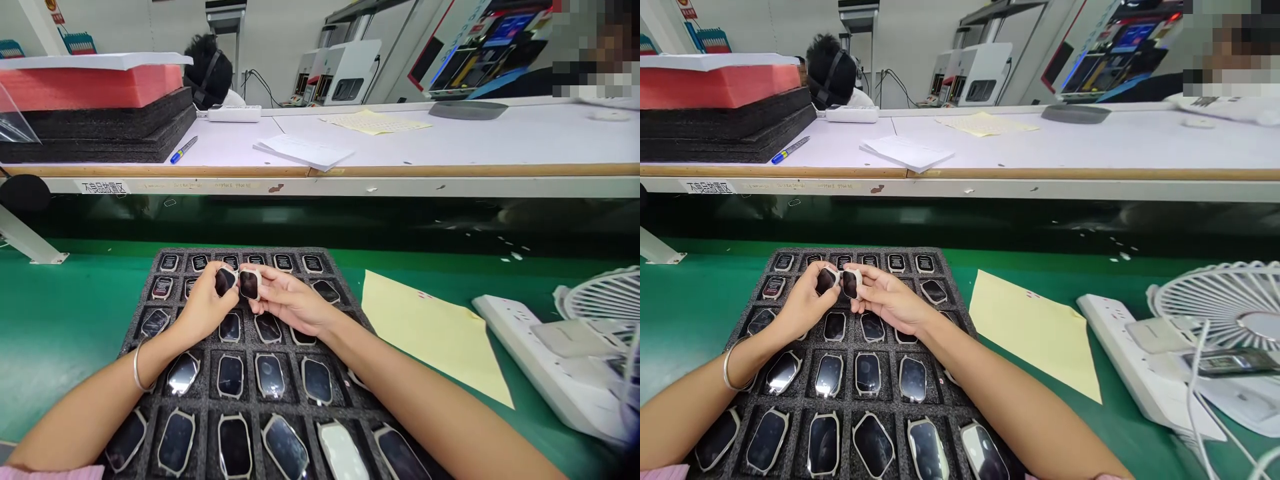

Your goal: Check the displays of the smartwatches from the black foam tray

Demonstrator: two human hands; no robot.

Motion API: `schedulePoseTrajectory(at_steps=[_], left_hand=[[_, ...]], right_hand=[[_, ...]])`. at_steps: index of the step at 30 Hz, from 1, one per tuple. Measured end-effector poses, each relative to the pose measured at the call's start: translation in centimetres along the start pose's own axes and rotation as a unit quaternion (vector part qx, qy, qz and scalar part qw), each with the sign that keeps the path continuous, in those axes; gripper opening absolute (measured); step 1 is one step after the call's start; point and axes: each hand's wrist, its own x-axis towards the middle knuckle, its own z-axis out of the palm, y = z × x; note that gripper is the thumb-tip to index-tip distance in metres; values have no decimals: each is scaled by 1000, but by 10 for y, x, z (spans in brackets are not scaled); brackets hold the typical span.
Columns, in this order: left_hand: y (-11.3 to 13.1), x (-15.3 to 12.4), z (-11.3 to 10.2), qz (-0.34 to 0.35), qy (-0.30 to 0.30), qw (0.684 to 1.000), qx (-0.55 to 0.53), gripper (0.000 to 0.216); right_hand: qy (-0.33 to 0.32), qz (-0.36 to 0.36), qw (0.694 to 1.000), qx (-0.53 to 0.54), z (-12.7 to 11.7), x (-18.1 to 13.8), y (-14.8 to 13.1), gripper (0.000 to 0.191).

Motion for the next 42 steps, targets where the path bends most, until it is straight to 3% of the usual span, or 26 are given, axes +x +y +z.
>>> schedulePoseTrajectory(at_steps=[8, 42], left_hand=[[0, 0, -1, 9, 52, 999, -11, 27], [6, -6, 3, 20, 42, 999, -2, 17]], right_hand=[[-18, -1, 1000, 10, -1, 0, 3, 48], [-19, -4, 1000, 20, 2, -1, 2, 52]])
